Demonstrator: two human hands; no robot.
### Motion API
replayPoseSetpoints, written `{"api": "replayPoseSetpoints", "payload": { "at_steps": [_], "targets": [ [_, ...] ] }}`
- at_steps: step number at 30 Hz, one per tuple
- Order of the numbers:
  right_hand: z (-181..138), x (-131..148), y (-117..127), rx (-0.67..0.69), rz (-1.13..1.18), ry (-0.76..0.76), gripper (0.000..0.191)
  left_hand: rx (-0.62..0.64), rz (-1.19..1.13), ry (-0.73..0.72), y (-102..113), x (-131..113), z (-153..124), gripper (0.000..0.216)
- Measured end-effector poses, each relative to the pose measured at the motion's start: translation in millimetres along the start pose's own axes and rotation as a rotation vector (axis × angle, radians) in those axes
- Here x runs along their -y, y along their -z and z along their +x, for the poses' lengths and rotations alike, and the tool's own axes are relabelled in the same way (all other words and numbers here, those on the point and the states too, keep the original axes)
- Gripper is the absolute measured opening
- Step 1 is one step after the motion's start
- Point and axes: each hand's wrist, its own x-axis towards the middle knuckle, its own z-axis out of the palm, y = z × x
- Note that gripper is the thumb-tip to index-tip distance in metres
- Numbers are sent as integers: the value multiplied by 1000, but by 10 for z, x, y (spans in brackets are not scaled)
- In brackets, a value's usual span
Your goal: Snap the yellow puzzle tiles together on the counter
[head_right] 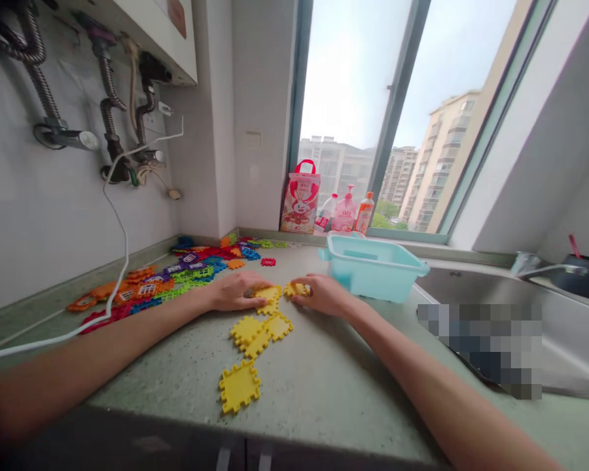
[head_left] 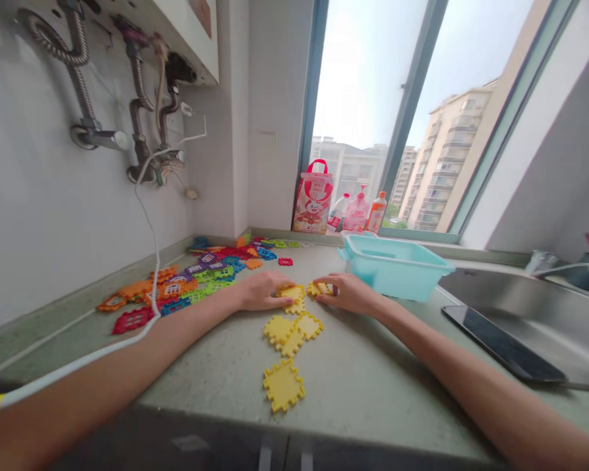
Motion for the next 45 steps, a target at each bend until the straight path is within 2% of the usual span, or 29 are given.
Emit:
{"api": "replayPoseSetpoints", "payload": {
  "at_steps": [9, 16, 26, 31, 36, 40, 45],
  "targets": [
    [-11, 44, 46, 29, -22, -5, 42, -28, 43, 16, 5, 0, 9, 51],
    [-19, 21, 32, 32, -14, -9, 44, 13, 134, 2, 37, -52, 8, 54],
    [-27, 117, 124, 57, -45, -11, 47, -4, 119, 35, -11, 3, 13, 54],
    [-17, 136, 144, 71, -35, -8, 46, -3, 106, -54, -25, 70, 35, 53],
    [-29, 160, 155, 37, -43, 2, 42, 16, 151, -57, 6, 52, 31, 51],
    [-47, 205, 172, -33, -98, -12, 43, 3, 173, -20, 5, 30, 31, 52],
    [-51, 255, 178, -125, -138, -58, 40, -9, 158, -54, -38, 64, 31, 55]
  ]
}}
